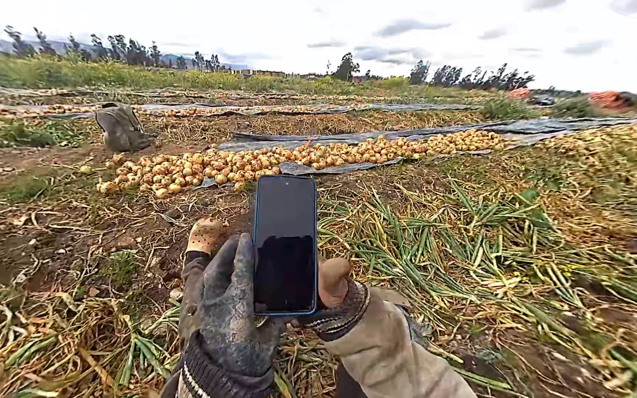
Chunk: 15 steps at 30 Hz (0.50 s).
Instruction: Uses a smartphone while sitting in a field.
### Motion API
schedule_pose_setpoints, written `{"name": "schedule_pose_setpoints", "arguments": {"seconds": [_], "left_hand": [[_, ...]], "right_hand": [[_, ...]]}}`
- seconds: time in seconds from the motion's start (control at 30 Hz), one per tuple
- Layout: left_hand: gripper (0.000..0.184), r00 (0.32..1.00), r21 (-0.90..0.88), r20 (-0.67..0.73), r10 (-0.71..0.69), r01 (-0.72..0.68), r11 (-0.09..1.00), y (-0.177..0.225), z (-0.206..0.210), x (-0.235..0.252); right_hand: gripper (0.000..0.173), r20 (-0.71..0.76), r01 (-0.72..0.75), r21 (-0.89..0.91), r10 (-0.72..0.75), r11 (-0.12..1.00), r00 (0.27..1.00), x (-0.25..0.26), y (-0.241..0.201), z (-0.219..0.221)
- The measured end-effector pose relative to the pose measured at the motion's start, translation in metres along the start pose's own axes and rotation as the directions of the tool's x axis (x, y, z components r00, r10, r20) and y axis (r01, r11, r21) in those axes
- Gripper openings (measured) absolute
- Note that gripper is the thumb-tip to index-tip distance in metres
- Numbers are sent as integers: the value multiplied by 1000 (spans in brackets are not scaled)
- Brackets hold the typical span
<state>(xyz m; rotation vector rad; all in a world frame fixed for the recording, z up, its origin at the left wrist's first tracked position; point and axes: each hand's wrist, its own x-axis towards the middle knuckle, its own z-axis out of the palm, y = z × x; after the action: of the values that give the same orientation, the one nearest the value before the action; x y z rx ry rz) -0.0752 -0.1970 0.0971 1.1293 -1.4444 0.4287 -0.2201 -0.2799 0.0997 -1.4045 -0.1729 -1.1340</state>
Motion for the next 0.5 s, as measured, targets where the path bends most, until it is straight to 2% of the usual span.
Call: {"name": "schedule_pose_setpoints", "arguments": {"seconds": [0.1,0.2,0.3,0.33,0.37,0.4,0.5], "left_hand": [[102,994,25,20,104,-105,994,5,5,20],[121,981,69,71,181,-186,980,16,10,43],[119,974,-22,67,217,-216,976,32,16,69],[114,972,-76,54,229,-225,971,36,17,78],[108,969,-126,41,243,-236,963,39,18,85],[104,969,-165,40,246,-236,958,40,17,91],[96,971,-246,64,229,-207,947,36,8,88]], "right_hand": [[60,13,80,11,-80,997,997,3,-10,-7],[58,-12,100,-32,-101,994,995,20,-47,0],[52,-150,63,-181,-91,982,984,48,-95,17],[51,-69,121,-195,-136,973,988,54,-103,11],[57,75,182,-167,-171,969,982,61,-104,-6],[66,206,176,-119,-149,977,967,68,-112,-19],[80,369,141,-106,-92,984,925,96,-151,-28]]}}
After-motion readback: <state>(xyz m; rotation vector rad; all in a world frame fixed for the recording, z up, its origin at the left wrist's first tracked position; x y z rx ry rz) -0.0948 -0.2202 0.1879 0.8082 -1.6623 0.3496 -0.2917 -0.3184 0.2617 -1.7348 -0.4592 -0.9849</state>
